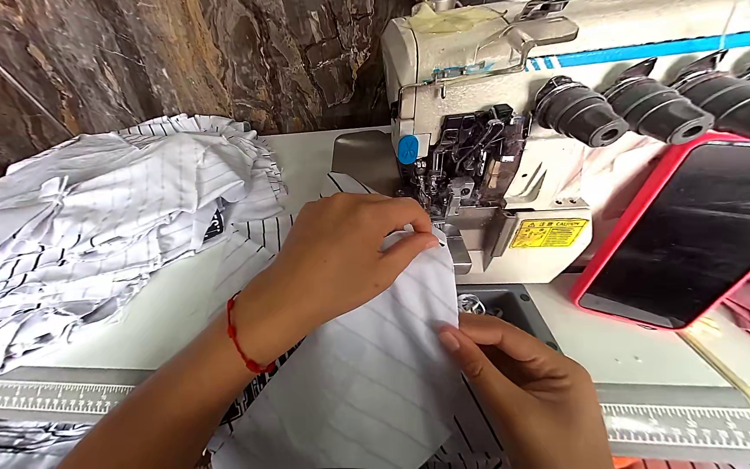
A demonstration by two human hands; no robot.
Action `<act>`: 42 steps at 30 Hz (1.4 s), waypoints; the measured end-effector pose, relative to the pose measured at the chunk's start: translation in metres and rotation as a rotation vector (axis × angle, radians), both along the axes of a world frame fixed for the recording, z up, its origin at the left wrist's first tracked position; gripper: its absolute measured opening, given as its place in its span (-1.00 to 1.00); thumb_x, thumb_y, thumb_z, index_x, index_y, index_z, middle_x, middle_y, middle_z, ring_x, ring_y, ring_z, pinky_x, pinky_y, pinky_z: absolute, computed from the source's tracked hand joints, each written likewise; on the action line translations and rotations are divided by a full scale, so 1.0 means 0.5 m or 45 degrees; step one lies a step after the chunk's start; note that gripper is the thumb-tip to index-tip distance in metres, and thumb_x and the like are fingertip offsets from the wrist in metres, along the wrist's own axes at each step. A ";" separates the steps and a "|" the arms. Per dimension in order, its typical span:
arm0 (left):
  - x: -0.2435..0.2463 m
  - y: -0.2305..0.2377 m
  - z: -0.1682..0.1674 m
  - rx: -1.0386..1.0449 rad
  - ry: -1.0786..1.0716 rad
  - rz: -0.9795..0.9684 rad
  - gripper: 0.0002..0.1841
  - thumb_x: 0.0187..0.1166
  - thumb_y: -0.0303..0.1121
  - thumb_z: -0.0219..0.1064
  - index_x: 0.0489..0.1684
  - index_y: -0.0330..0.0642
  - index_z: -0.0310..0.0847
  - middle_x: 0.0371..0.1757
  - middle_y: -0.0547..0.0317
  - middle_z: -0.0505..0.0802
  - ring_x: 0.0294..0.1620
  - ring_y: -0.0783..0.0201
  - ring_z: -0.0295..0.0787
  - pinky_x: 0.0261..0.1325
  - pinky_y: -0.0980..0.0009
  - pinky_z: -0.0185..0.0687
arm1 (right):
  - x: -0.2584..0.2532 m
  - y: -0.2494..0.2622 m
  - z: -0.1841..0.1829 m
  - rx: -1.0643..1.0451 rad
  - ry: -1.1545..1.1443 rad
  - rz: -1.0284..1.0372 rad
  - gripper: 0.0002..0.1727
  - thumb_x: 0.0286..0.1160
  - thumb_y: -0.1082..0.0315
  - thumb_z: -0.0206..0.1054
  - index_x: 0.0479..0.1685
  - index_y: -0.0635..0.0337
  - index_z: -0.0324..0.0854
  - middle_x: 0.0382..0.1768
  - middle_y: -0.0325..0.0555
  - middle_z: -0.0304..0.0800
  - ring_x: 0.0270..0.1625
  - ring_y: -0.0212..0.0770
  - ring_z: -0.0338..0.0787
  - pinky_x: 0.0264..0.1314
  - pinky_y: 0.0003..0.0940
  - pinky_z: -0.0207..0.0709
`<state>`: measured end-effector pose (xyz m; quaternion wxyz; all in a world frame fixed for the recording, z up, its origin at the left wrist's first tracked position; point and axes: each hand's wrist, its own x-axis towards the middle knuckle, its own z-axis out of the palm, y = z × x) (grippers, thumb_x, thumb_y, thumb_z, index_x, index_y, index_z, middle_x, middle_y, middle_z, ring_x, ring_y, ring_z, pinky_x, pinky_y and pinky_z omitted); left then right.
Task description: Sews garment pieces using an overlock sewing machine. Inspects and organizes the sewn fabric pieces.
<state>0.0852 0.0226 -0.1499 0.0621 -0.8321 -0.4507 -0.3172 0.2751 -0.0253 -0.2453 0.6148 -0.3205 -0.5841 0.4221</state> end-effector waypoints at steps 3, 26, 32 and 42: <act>0.005 0.001 -0.002 0.073 0.002 0.005 -0.88 0.56 -0.19 0.38 -0.21 0.07 0.81 -0.34 0.44 0.81 -0.40 0.50 0.70 -0.46 0.47 0.52 | -0.001 -0.001 0.009 -0.043 0.018 0.002 -0.92 0.36 0.53 0.50 -0.30 0.15 0.82 -0.19 -0.43 0.91 -0.19 -0.62 0.84 -0.04 -0.65 0.77; 0.048 -0.059 -0.036 0.245 0.065 0.212 -0.69 0.66 -0.31 0.16 0.07 -0.20 0.83 0.02 0.11 0.89 0.12 0.18 0.81 0.18 0.36 0.68 | -0.005 0.005 0.000 0.040 0.015 0.117 -0.88 0.54 0.43 0.40 -0.18 0.19 0.87 -0.17 -0.40 0.85 -0.09 -0.63 0.78 0.03 -0.67 0.71; 0.040 -0.032 -0.014 0.051 -0.009 0.150 -0.83 0.64 -0.27 0.24 -0.21 -0.06 0.77 -0.11 0.28 0.79 0.02 0.33 0.69 0.09 0.44 0.57 | -0.006 0.001 0.006 0.024 0.004 0.084 -0.90 0.50 0.45 0.43 -0.20 0.20 0.87 -0.18 -0.39 0.83 -0.11 -0.64 0.77 -0.01 -0.69 0.70; 0.038 -0.019 -0.017 0.194 0.032 0.137 -0.82 0.65 -0.26 0.29 -0.16 -0.13 0.76 -0.29 0.26 0.77 -0.21 0.34 0.69 -0.11 0.53 0.57 | -0.004 -0.001 0.009 0.011 0.019 0.101 -0.89 0.52 0.45 0.41 -0.22 0.20 0.87 -0.17 -0.39 0.84 -0.08 -0.63 0.78 0.02 -0.67 0.71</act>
